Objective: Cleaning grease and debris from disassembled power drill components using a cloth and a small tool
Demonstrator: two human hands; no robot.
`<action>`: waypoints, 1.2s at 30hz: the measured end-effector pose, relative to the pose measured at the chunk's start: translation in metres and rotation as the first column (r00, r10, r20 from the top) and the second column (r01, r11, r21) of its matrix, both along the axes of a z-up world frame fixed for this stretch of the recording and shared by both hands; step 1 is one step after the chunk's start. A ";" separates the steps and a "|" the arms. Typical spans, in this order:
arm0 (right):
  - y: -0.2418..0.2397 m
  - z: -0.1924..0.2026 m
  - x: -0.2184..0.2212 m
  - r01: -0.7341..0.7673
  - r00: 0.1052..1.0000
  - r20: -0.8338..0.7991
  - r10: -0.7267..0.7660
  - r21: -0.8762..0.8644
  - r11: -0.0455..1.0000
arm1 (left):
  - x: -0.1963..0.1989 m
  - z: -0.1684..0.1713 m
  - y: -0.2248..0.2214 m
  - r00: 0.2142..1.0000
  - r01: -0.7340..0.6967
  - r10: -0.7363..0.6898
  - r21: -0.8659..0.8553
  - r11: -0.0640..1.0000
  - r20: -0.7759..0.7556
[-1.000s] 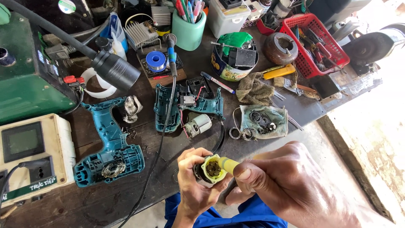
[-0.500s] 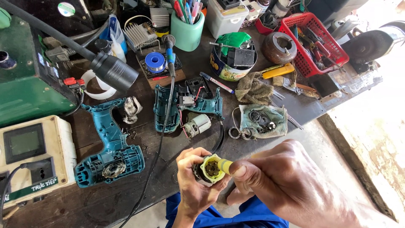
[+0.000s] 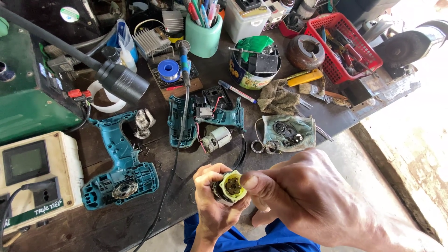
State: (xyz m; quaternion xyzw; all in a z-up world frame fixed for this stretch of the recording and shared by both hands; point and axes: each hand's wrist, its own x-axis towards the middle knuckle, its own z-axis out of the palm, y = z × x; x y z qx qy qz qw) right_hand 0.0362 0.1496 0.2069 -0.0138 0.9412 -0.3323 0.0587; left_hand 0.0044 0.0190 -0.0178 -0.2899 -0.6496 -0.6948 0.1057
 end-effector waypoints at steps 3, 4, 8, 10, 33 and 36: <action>0.001 -0.005 0.002 0.008 1.000 0.008 -0.009 0.050 0.999 | 0.000 -0.001 -0.001 1.000 0.023 -0.023 0.001 1.000 0.017; 0.001 -0.003 0.001 0.011 1.000 0.006 -0.011 0.050 0.999 | 0.000 0.000 0.000 1.000 0.025 -0.025 0.001 1.000 0.016; 0.004 0.004 0.001 0.004 0.999 0.046 -0.005 0.012 1.000 | 0.000 0.002 0.001 1.000 0.015 -0.015 -0.005 1.000 -0.001; 0.003 0.008 0.001 0.006 0.998 0.057 -0.007 0.014 1.000 | 0.000 0.003 0.001 1.000 0.021 -0.021 -0.018 1.000 -0.005; 0.288 -0.256 0.126 0.651 0.555 -0.550 -0.624 -0.178 0.737 | 0.010 0.015 -0.015 0.979 -0.197 0.206 -0.329 0.924 -0.009; 0.313 -0.304 0.124 0.675 0.452 -0.579 -0.679 -0.275 0.684 | 0.031 0.018 0.023 0.976 -0.217 0.197 -0.381 0.899 -0.091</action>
